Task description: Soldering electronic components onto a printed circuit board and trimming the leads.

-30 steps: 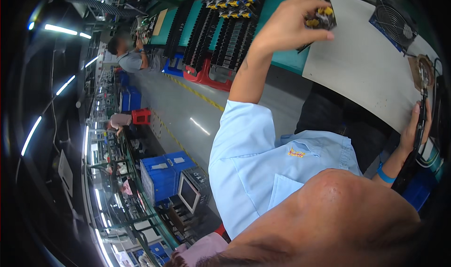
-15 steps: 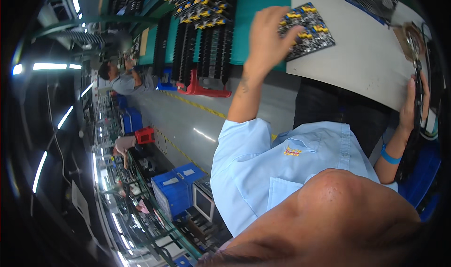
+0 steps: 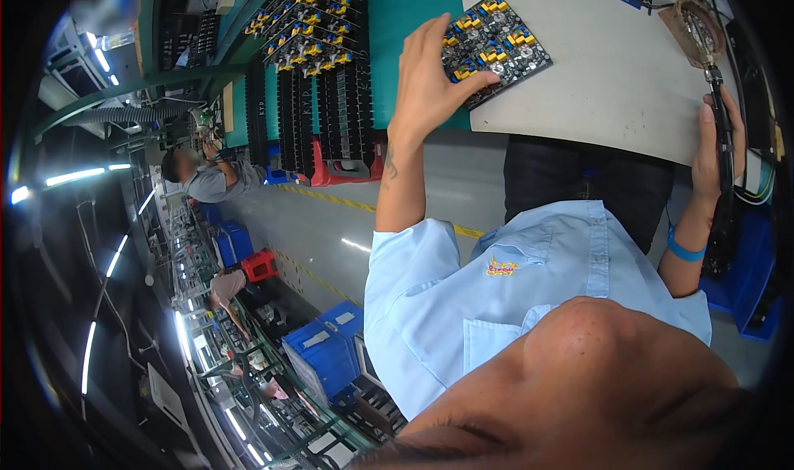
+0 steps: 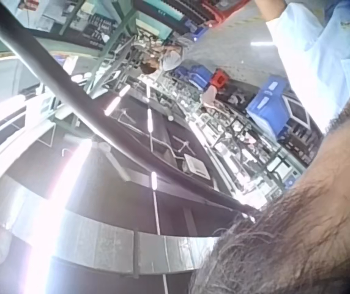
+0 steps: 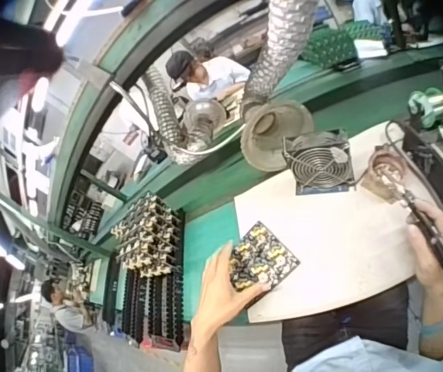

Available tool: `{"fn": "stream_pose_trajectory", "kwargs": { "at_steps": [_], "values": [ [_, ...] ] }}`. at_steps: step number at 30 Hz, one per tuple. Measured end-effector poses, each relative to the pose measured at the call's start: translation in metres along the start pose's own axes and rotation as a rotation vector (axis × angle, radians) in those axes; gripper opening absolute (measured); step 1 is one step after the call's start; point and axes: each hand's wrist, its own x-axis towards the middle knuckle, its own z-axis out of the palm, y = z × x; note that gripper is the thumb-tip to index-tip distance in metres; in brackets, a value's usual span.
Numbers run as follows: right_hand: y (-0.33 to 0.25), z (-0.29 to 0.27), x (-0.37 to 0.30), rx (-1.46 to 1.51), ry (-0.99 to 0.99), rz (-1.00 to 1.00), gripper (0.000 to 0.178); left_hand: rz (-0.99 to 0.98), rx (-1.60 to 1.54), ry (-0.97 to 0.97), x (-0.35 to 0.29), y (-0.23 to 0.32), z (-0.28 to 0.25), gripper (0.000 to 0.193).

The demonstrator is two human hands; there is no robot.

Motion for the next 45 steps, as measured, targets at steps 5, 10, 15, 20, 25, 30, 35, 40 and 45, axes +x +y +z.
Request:
{"fn": "stream_pose_trajectory", "kwargs": {
  "at_steps": [5,10,15,20,25,30,35,40,45],
  "values": [
    [-0.003,0.001,0.0,-0.005,0.01,-0.014,0.036,-0.022,-0.053,-0.044,0.01,-0.007,0.006,0.062],
    [-0.001,0.002,0.001,0.004,0.007,-0.018,0.036,-0.101,-0.128,-0.167,0.029,-0.032,0.014,0.06],
    [0.001,-0.002,0.001,-0.012,0.008,-0.025,0.037,-0.086,-0.086,-0.256,0.037,-0.032,0.019,0.055],
    [0.002,-0.002,0.001,-0.011,0.009,-0.034,0.037,-0.078,-0.018,-0.263,0.045,-0.029,0.017,0.054],
    [-0.002,0.002,0.001,0.031,0.01,-0.038,0.037,-0.016,0.06,-0.199,0.043,-0.021,0.003,0.057],
    [0.011,-0.001,0.001,0.018,-0.032,-0.008,0.036,0.167,0.226,0.046,0.02,-0.005,-0.042,0.064],
    [0.013,-0.007,0.005,0.008,0.004,-0.003,0.034,0.368,0.344,0.358,-0.012,0.003,-0.101,0.071],
    [0.031,-0.014,0.006,-0.025,0.018,0.023,0.034,0.349,0.722,0.576,-0.046,-0.04,-0.182,0.062],
    [0.028,-0.008,0.012,-0.015,0.06,-0.012,0.034,0.251,0.939,0.585,-0.042,-0.171,-0.252,0.064]
  ]
}}
